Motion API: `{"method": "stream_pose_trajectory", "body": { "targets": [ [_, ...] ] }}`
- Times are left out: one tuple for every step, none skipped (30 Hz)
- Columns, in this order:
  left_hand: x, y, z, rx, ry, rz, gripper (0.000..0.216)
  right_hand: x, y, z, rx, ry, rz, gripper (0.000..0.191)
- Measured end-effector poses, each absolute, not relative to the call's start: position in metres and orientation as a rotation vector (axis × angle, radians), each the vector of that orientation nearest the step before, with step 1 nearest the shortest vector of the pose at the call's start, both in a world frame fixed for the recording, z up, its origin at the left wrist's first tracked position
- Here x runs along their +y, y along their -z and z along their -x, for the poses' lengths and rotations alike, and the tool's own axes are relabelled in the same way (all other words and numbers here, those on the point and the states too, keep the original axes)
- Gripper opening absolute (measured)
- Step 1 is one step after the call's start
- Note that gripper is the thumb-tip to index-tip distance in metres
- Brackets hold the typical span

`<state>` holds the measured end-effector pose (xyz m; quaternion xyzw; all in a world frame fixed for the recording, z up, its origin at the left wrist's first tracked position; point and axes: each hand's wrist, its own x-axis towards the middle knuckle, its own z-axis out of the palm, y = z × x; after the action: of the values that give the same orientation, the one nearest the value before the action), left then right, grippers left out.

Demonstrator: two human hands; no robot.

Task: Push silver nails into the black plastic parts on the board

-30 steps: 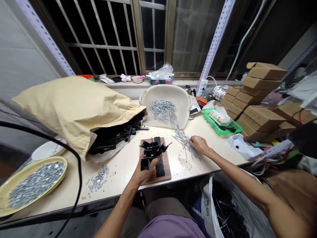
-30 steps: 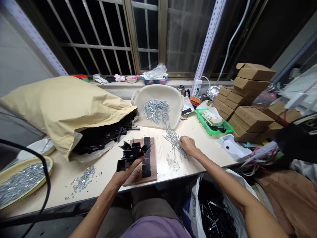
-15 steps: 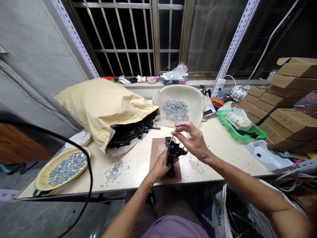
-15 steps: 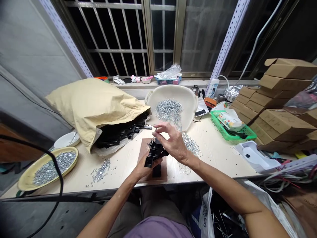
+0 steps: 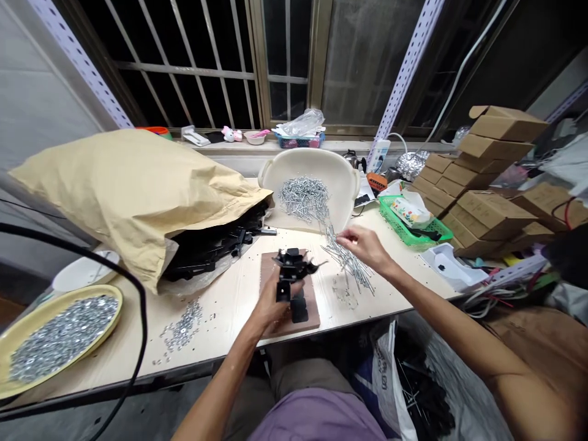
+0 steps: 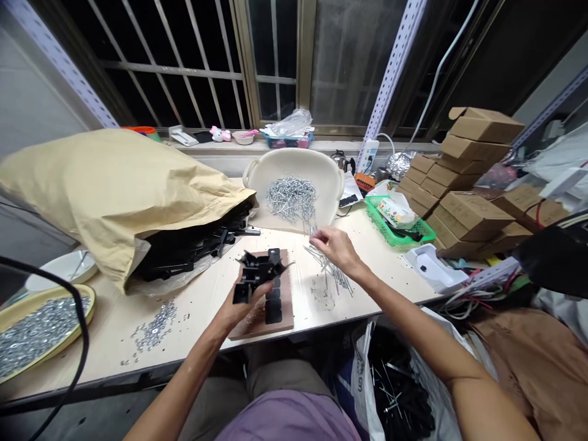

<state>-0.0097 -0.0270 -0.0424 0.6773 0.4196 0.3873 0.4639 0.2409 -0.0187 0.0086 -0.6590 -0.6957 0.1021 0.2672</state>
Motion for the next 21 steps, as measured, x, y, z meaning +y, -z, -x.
{"method": "stream_pose_trajectory", "body": {
  "targets": [
    [-0.026,0.042,0.012,1.060,-0.969,-1.659,0.031,-0.018,0.003,-0.249,-1.908,-0.303,1.996,0.021],
    [-0.026,0.043,0.014,1.075,-0.974,-1.660,0.029,-0.019,0.015,-0.255,-1.909,-0.312,2.145,0.022],
    [-0.025,0.044,0.015,1.082,-0.968,-1.662,0.028,-0.020,0.027,-0.259,-1.895,-0.310,2.260,0.024],
    [-0.024,0.045,0.015,1.084,-0.957,-1.663,0.027,-0.020,0.037,-0.261,-1.870,-0.294,2.330,0.027],
    [-0.023,0.046,0.015,1.087,-0.947,-1.661,0.028,-0.021,0.046,-0.261,-1.846,-0.276,2.373,0.031],
    [-0.023,0.047,0.014,1.093,-0.942,-1.655,0.029,-0.021,0.053,-0.259,-1.829,-0.269,2.418,0.034],
    [-0.022,0.048,0.013,1.100,-0.940,-1.647,0.030,-0.021,0.058,-0.258,-1.819,-0.271,2.458,0.036],
    [-0.022,0.048,0.012,1.105,-0.934,-1.637,0.031,-0.020,0.062,-0.256,-1.814,-0.279,2.490,0.035],
    [-0.022,0.048,0.011,1.105,-0.920,-1.622,0.031,-0.019,0.065,-0.254,-1.813,-0.286,2.517,0.032],
    [-0.023,0.048,0.011,1.100,-0.898,-1.602,0.030,-0.018,0.067,-0.252,-1.814,-0.290,2.537,0.027],
    [-0.023,0.048,0.011,1.087,-0.870,-1.574,0.027,-0.018,0.068,-0.251,-1.815,-0.289,2.553,0.024],
    [-0.024,0.048,0.011,1.071,-0.848,-1.534,0.025,-0.018,0.069,-0.251,-1.818,-0.286,2.567,0.024],
    [-0.024,0.049,0.011,1.047,-0.836,-1.483,0.025,-0.018,0.069,-0.251,-1.821,-0.282,2.577,0.026],
    [-0.025,0.050,0.011,1.016,-0.836,-1.426,0.026,-0.019,0.069,-0.251,-1.823,-0.275,2.587,0.030],
    [-0.025,0.051,0.012,0.985,-0.846,-1.366,0.027,-0.021,0.067,-0.253,-1.824,-0.265,2.596,0.032],
    [-0.025,0.054,0.012,0.961,-0.860,-1.307,0.029,-0.023,0.064,-0.255,-1.821,-0.250,2.605,0.031],
    [-0.025,0.057,0.012,0.946,-0.872,-1.251,0.029,-0.026,0.059,-0.257,-1.815,-0.229,2.615,0.030],
    [-0.024,0.059,0.013,0.940,-0.877,-1.204,0.030,-0.028,0.052,-0.260,-1.807,-0.206,2.630,0.029],
    [-0.024,0.062,0.013,0.941,-0.872,-1.171,0.030,-0.031,0.044,-0.262,-1.803,-0.166,2.626,0.028],
    [-0.022,0.063,0.014,0.944,-0.862,-1.153,0.029,-0.033,0.033,-0.264,-1.813,-0.104,2.577,0.027],
    [-0.021,0.064,0.015,0.944,-0.848,-1.150,0.029,-0.036,0.021,-0.265,-1.839,-0.031,2.467,0.026]
  ]
}}
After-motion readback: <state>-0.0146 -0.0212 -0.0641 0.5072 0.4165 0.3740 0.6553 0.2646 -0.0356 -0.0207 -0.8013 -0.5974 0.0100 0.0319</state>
